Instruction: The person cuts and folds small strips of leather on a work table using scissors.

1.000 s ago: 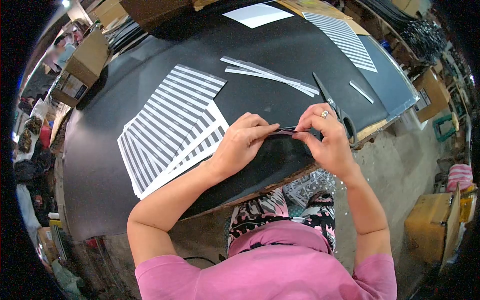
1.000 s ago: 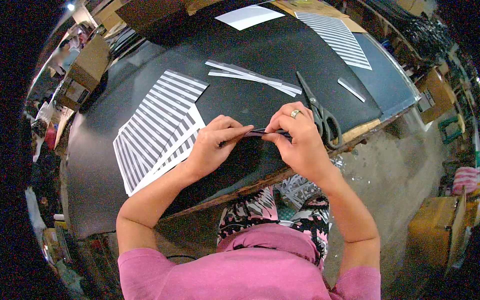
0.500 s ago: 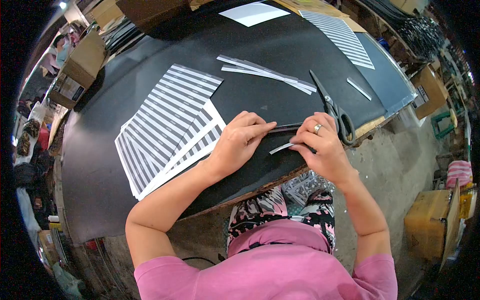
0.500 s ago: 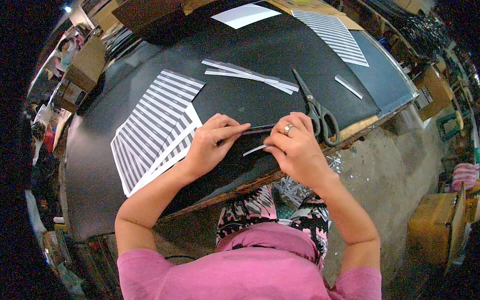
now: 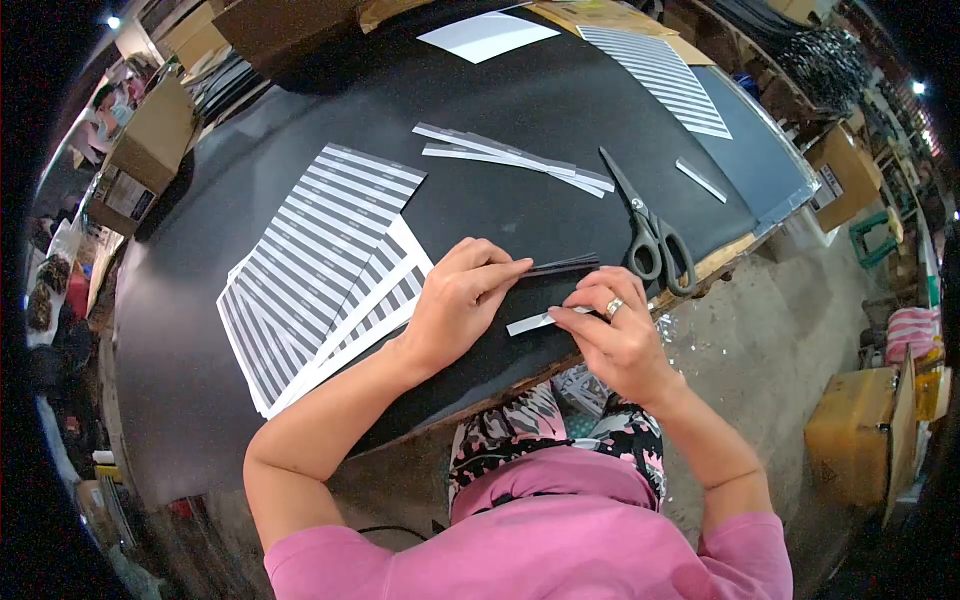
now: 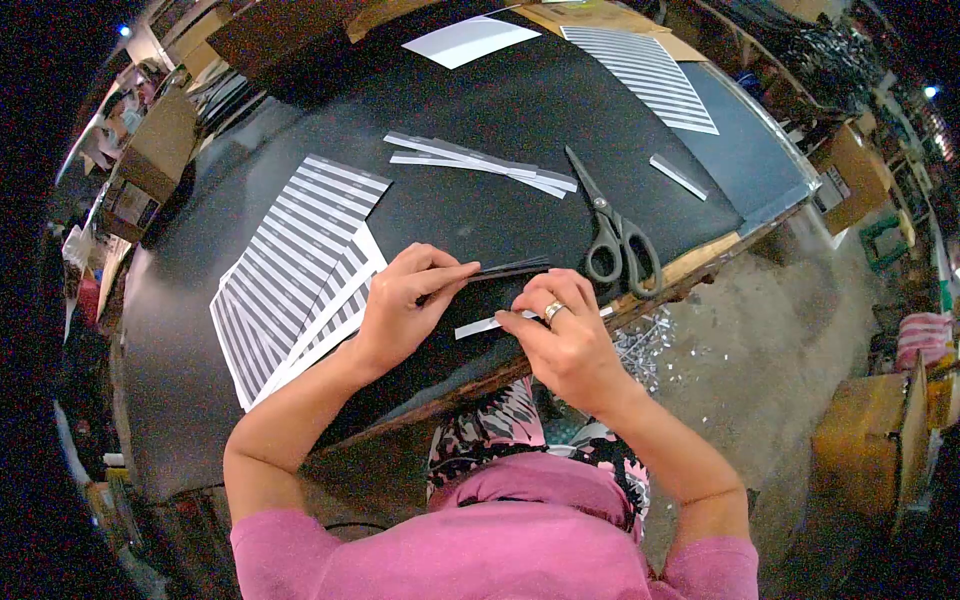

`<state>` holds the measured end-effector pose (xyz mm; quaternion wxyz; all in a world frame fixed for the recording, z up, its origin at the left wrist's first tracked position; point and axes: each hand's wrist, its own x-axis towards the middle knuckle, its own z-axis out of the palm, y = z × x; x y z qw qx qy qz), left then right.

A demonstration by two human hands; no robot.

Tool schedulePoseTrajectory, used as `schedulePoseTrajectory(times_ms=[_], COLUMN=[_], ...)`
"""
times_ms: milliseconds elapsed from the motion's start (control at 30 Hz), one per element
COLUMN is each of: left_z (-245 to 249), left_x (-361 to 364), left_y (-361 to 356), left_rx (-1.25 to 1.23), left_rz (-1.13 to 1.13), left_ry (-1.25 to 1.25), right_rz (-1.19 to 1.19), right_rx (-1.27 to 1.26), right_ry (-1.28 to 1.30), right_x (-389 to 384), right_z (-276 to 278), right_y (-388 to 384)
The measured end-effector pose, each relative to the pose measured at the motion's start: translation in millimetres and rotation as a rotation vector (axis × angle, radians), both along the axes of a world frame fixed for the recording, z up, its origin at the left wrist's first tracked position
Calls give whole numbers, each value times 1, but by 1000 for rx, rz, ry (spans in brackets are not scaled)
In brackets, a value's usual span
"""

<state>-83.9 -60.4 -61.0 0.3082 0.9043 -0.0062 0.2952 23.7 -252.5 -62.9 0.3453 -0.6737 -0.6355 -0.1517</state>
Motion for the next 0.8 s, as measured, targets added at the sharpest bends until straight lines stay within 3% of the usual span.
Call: schedulePoseTrajectory(times_ms=[167,233,267,333,367,500,800], left_z=[1,1,1,1,2,3,5], left_x=[0,1,0,1,1,1,-1], left_y=[-1,-1,-1,-2,-2,-3,-4], left_rx=[-4,-11,-18,-11,0,14,-19], left_rz=[21,20,22,24,27,27,29], left_ry=[4,0,-2,-8,-19,11,26], right_rz=[39,-67,-68,38,110,134,158], right_rx=[-61,28,26,283,218,253,341], right_ry=[133,537,538,1176,1231,1343,1308], right_x=[-8,-11,-11,-8,0,-2,-2], right_z=[8,14,15,19,21,20,5], right_y=[-7,-10,-11,-11,-15,-6,17])
